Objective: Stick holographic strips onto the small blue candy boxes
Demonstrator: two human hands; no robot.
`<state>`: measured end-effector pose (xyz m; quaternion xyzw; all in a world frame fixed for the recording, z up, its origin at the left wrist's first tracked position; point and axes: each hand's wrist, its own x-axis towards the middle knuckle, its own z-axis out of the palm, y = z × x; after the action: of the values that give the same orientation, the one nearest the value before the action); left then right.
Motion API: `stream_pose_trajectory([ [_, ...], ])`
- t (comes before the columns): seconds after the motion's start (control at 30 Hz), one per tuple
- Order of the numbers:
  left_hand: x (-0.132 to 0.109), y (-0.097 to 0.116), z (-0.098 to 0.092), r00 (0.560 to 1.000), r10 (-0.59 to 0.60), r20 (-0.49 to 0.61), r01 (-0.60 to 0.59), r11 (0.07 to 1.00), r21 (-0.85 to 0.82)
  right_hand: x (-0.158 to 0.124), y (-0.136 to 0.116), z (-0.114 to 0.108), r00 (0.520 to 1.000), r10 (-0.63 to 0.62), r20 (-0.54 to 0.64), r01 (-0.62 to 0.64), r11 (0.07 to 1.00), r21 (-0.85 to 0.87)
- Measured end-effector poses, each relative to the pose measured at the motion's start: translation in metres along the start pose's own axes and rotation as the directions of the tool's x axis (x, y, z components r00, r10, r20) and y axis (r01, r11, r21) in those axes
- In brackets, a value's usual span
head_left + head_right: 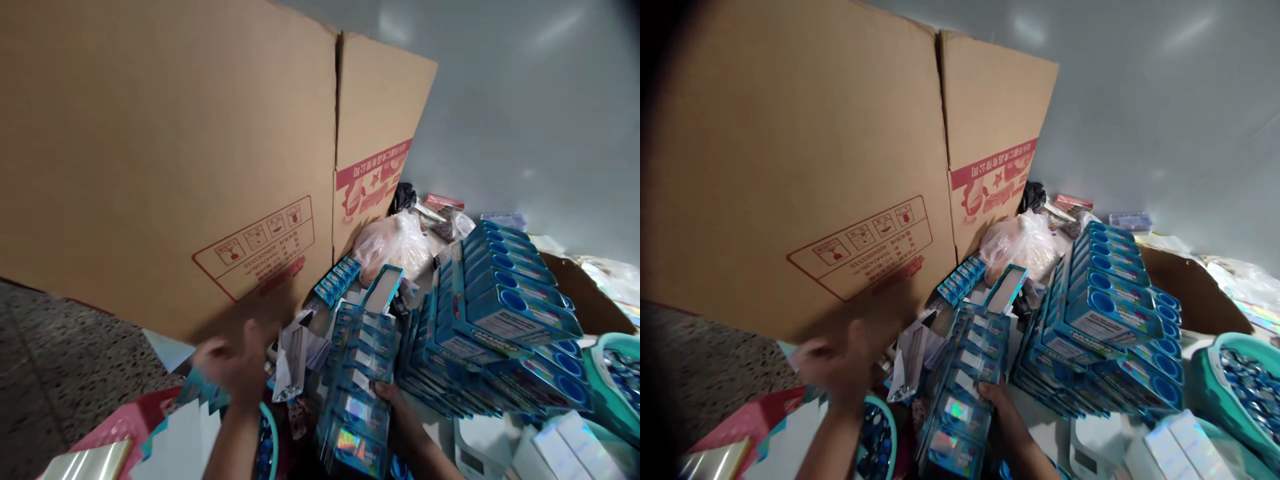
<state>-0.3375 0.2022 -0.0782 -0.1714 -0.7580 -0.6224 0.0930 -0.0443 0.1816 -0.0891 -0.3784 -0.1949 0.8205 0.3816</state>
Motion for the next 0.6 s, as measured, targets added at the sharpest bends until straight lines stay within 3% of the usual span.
stream_pose_trajectory([
  [0.03,0.018,0.002,-0.019,0.981,0.098,-0.168,-0.099,0.995,0.006,0.003,-0.004,0.004,0.999,-0.026,-0.028,0.026,1.0,-0.012],
  [0.07,0.038,0.005,-0.035,0.964,0.146,-0.224,-0.158,0.987,-0.033,0.007,-0.009,0.009,0.997,-0.05,-0.057,0.048,0.998,-0.029],
  [0.1,0.057,0.008,-0.046,0.974,0.152,-0.168,-0.17,0.98,-0.098,0.011,-0.013,0.013,0.994,-0.07,-0.082,0.066,0.997,-0.051],
  [0.13,0.074,0.011,-0.052,0.99,0.132,0.051,-0.123,0.982,-0.143,0.015,-0.017,0.016,0.99,-0.094,-0.105,0.086,0.993,-0.078],
  [0.2,0.099,0.018,-0.053,0.938,0.073,0.339,-0.049,0.996,-0.08,0.024,-0.024,0.02,0.977,-0.158,-0.143,0.14,0.981,-0.132],
  [0.23,0.106,0.021,-0.049,0.919,0.062,0.388,-0.037,0.997,-0.071,0.029,-0.026,0.02,0.968,-0.193,-0.159,0.169,0.974,-0.15],
  [0.33,0.111,0.023,-0.038,0.918,0.086,0.386,-0.057,0.995,-0.088,0.041,-0.025,0.018,0.941,-0.27,-0.204,0.235,0.955,-0.179],
  [0.47,0.111,0.018,-0.041,0.889,0.137,0.437,-0.097,0.989,-0.113,0.053,-0.016,0.014,0.892,-0.339,-0.298,0.27,0.93,-0.25],
  [0.6,0.116,0.013,-0.044,0.855,0.186,0.485,-0.127,0.98,-0.152,0.067,-0.023,0.009,0.838,-0.458,-0.298,0.278,0.827,-0.489],
])
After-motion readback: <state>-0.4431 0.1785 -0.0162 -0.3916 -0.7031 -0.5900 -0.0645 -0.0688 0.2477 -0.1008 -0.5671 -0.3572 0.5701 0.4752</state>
